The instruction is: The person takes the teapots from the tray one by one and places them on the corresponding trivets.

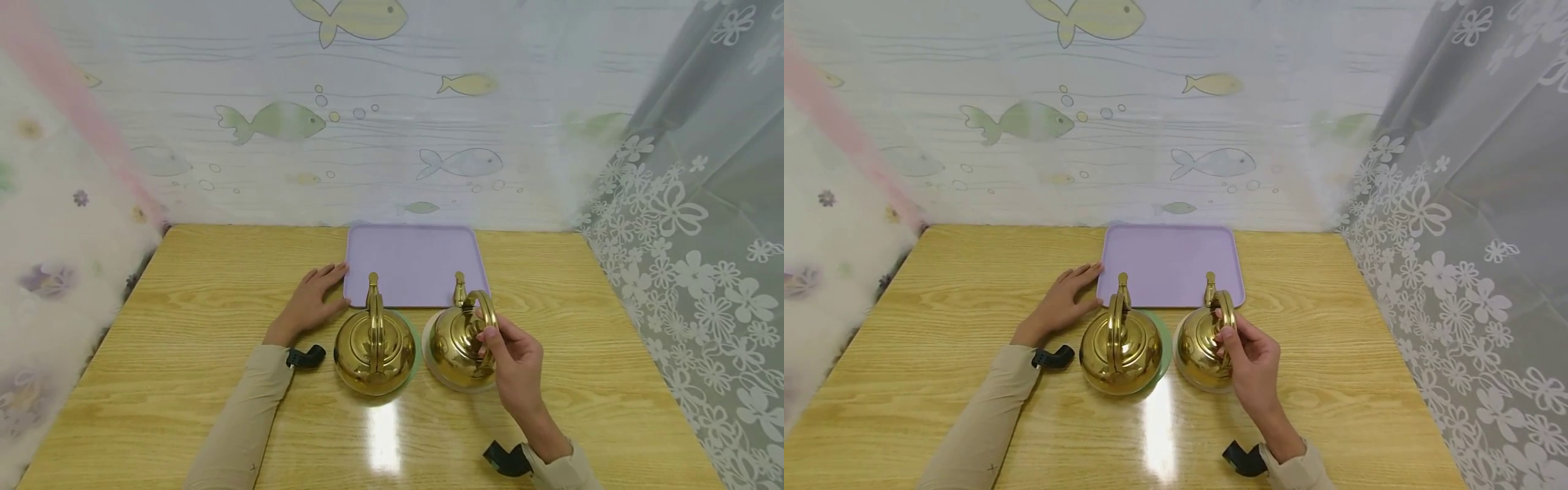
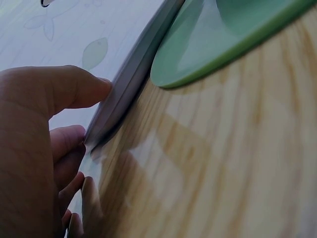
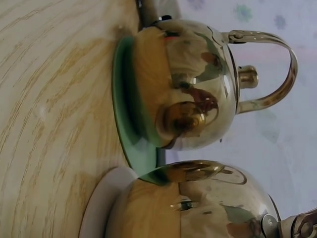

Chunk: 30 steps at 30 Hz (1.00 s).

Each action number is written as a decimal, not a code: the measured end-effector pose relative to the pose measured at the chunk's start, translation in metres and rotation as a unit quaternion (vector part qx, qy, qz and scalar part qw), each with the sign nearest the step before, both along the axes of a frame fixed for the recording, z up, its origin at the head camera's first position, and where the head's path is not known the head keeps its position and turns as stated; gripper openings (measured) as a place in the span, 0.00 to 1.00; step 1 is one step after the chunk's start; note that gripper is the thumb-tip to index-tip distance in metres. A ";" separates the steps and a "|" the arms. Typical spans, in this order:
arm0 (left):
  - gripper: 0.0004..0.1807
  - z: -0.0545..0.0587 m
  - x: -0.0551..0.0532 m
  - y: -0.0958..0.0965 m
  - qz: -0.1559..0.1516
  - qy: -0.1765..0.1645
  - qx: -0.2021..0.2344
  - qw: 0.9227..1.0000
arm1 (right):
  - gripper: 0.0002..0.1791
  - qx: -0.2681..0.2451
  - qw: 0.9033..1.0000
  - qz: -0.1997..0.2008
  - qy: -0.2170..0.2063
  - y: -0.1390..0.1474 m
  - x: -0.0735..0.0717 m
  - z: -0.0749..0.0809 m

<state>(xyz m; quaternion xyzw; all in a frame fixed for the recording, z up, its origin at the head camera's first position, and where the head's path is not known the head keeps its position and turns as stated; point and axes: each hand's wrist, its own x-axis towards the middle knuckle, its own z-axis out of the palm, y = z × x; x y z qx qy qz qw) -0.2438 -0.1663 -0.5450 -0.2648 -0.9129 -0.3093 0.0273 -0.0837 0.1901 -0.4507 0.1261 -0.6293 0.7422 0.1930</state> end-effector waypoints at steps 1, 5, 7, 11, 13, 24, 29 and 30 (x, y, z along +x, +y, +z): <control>0.41 0.000 0.000 0.000 0.000 0.001 0.001 1.000 | 0.15 -0.002 1.000 0.000 0.002 0.001 0.000 0.000; 0.40 0.002 -0.001 0.000 -0.001 0.004 0.003 1.000 | 0.15 -0.014 1.000 0.009 0.012 0.003 0.000 -0.001; 0.40 0.002 -0.002 0.000 0.001 0.001 0.002 1.000 | 0.15 -0.016 1.000 0.013 0.012 0.003 -0.001 -0.002; 0.41 0.003 -0.001 -0.001 0.003 -0.008 0.000 1.000 | 0.14 -0.012 1.000 0.015 0.005 0.003 0.000 -0.002; 0.41 0.003 0.000 -0.001 0.003 -0.012 0.001 1.000 | 0.14 -0.007 1.000 0.011 -0.001 0.003 0.001 -0.002; 0.40 0.001 0.000 -0.002 -0.002 -0.009 0.009 1.000 | 0.15 -0.024 1.000 0.009 -0.004 0.001 0.003 -0.004; 0.40 0.001 -0.001 -0.002 0.002 -0.001 0.005 1.000 | 0.15 -0.037 0.999 0.000 0.000 -0.001 0.003 -0.006; 0.40 0.001 -0.001 -0.002 0.004 0.001 0.005 1.000 | 0.15 -0.041 0.999 0.000 0.001 -0.002 0.003 -0.007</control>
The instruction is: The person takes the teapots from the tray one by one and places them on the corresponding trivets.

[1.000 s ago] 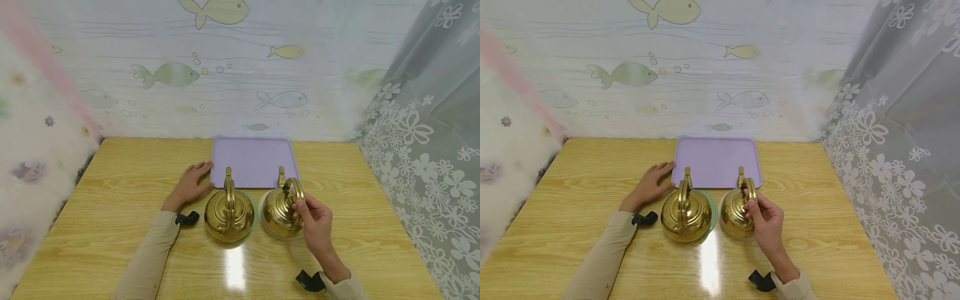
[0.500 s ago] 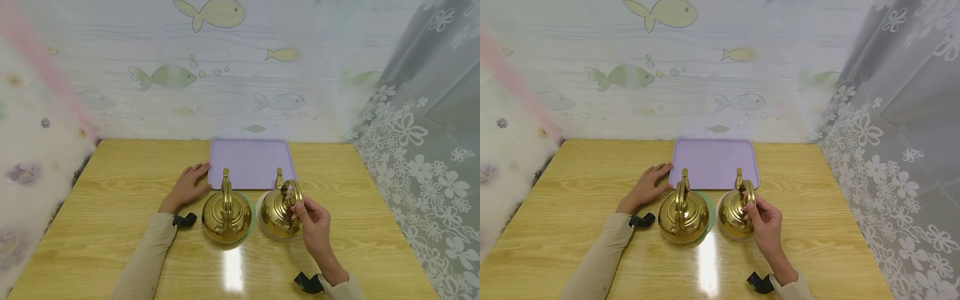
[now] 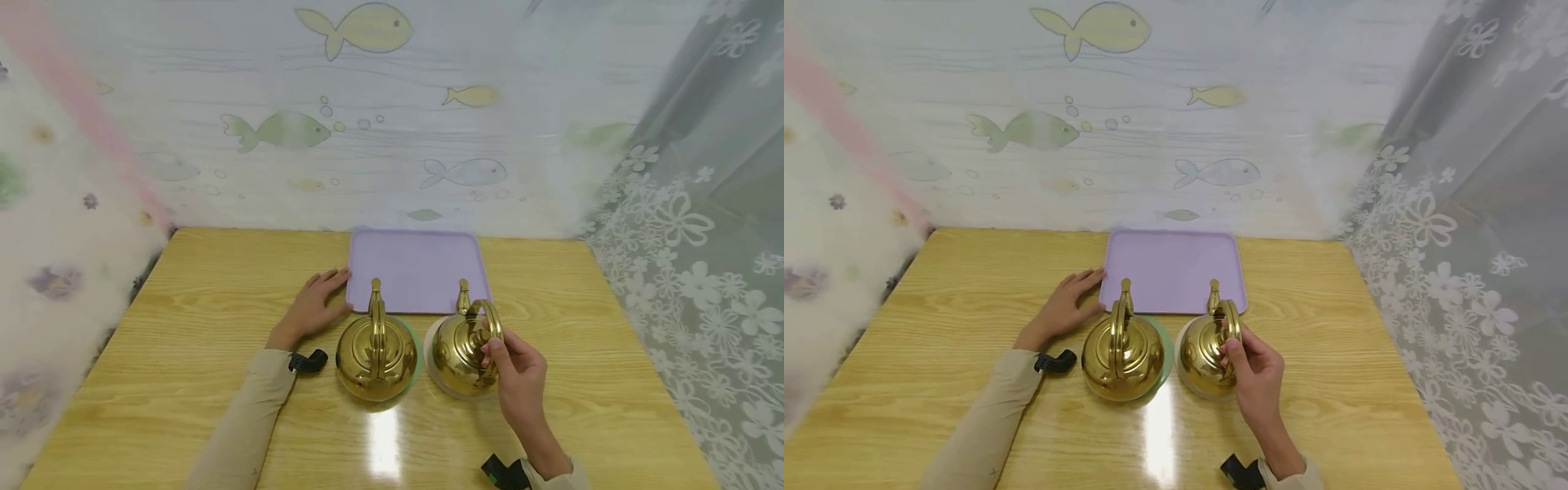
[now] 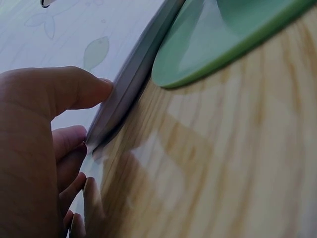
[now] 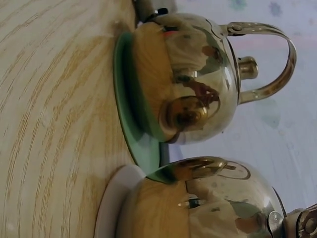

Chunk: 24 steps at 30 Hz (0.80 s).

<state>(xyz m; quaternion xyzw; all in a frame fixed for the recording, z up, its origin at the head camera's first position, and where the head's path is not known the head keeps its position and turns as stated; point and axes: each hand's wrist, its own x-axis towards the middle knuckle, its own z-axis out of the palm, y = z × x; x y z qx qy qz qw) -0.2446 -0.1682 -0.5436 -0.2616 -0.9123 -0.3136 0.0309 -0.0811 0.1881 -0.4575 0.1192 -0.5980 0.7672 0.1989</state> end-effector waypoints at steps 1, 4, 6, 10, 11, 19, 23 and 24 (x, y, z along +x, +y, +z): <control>0.40 0.000 0.000 0.000 0.003 0.003 0.000 1.000 | 0.15 -0.002 1.000 0.000 0.003 -0.001 -0.001 0.000; 0.40 -0.001 0.000 0.000 0.007 0.010 -0.003 1.000 | 0.15 -0.004 1.000 -0.005 0.009 -0.002 -0.001 0.000; 0.40 -0.001 0.000 0.000 0.005 0.008 -0.004 1.000 | 0.15 -0.002 1.000 -0.008 0.014 -0.003 -0.001 -0.001; 0.40 -0.001 0.003 0.000 0.003 0.010 -0.005 1.000 | 0.15 -0.017 1.000 -0.004 0.020 -0.004 0.002 -0.002; 0.40 -0.001 0.003 0.001 0.003 0.011 -0.003 1.000 | 0.15 -0.019 1.000 -0.006 0.020 -0.003 0.003 -0.003; 0.38 -0.003 0.000 0.005 0.002 0.026 0.020 0.999 | 0.13 0.029 0.997 -0.063 0.022 -0.004 0.007 -0.004; 0.34 -0.005 0.002 0.000 0.012 0.019 0.081 0.996 | 0.12 0.042 0.996 -0.042 0.061 -0.004 0.005 -0.004; 0.33 -0.005 0.003 -0.001 0.017 0.012 0.102 0.995 | 0.13 0.066 0.995 -0.046 0.058 -0.003 0.005 -0.003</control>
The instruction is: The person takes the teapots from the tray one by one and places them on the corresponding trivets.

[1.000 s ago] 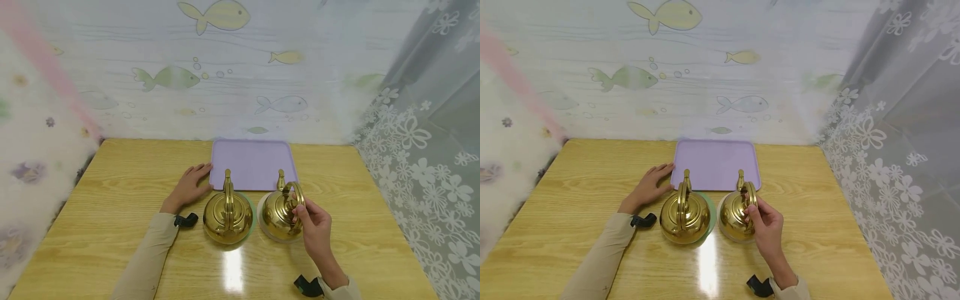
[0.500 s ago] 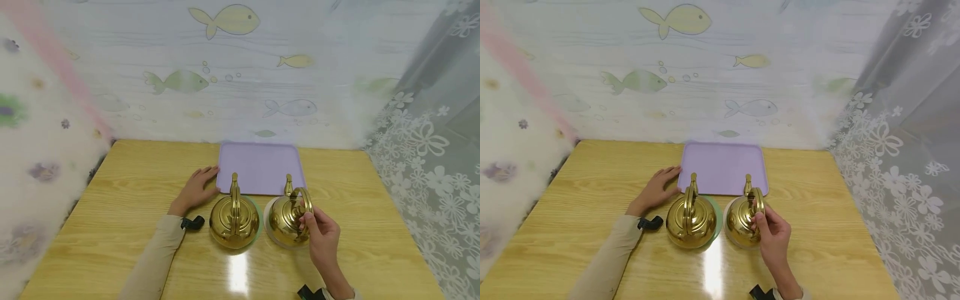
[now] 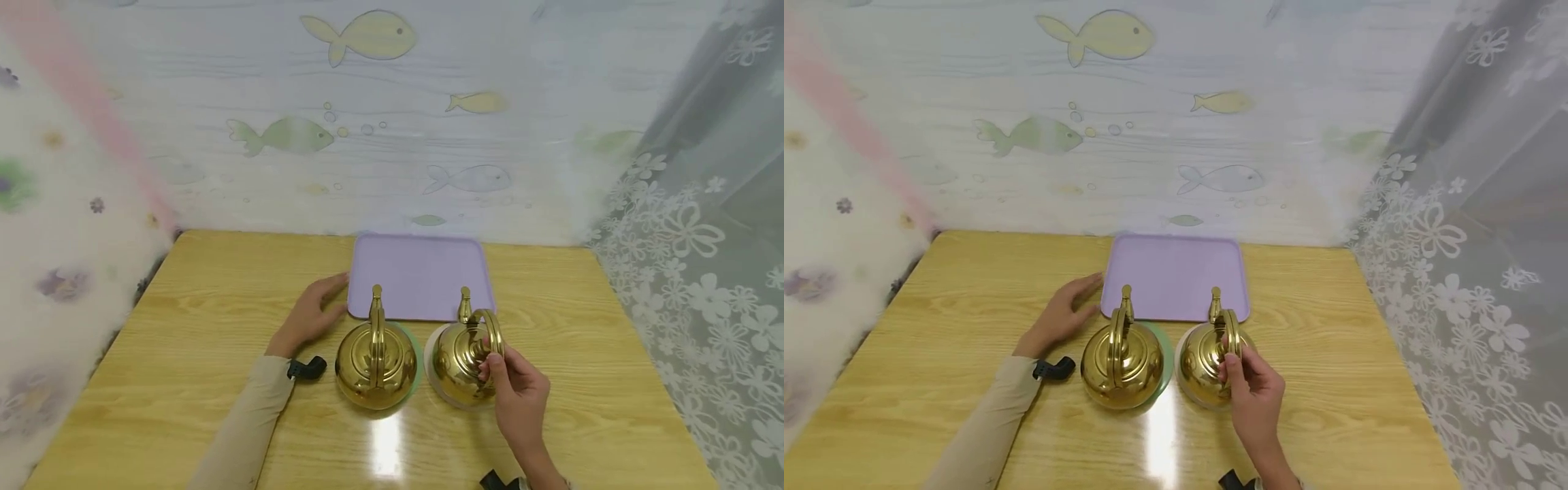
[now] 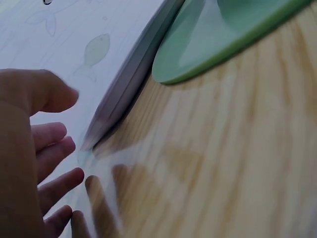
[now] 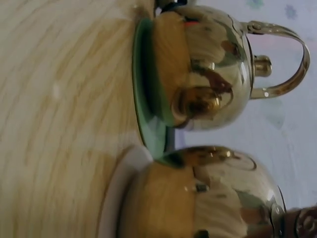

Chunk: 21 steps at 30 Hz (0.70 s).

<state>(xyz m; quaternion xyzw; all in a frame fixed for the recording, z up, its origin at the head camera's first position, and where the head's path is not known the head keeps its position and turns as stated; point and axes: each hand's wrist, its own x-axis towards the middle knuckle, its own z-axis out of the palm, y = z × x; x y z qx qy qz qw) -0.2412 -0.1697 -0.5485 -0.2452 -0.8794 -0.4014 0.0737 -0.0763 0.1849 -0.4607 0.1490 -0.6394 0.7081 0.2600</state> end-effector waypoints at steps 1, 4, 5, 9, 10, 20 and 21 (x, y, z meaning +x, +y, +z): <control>0.31 0.002 0.002 -0.003 0.004 -0.008 0.020 1.000 | 0.13 0.026 1.000 -0.005 -0.002 0.000 0.000 0.000; 0.26 0.009 0.009 -0.011 0.019 -0.015 0.041 0.999 | 0.15 0.128 0.991 -0.032 -0.014 0.001 0.000 0.001; 0.25 0.012 0.011 -0.014 0.022 -0.016 0.040 0.999 | 0.16 0.166 0.985 -0.042 -0.021 0.002 0.000 0.003; 0.23 0.022 0.024 -0.021 0.031 -0.006 0.004 0.999 | 0.22 0.289 0.955 -0.059 -0.006 0.010 0.004 0.006; 0.23 0.025 0.028 -0.022 0.031 -0.007 -0.006 0.999 | 0.24 0.319 0.946 -0.062 -0.002 0.012 0.005 0.007; 0.26 0.040 0.063 -0.024 0.023 0.034 -0.141 0.989 | 0.24 0.507 0.850 -0.111 0.095 0.034 0.008 0.006; 0.26 0.040 0.065 -0.024 0.024 0.045 -0.147 0.988 | 0.28 0.513 0.844 -0.112 0.106 0.035 0.007 0.005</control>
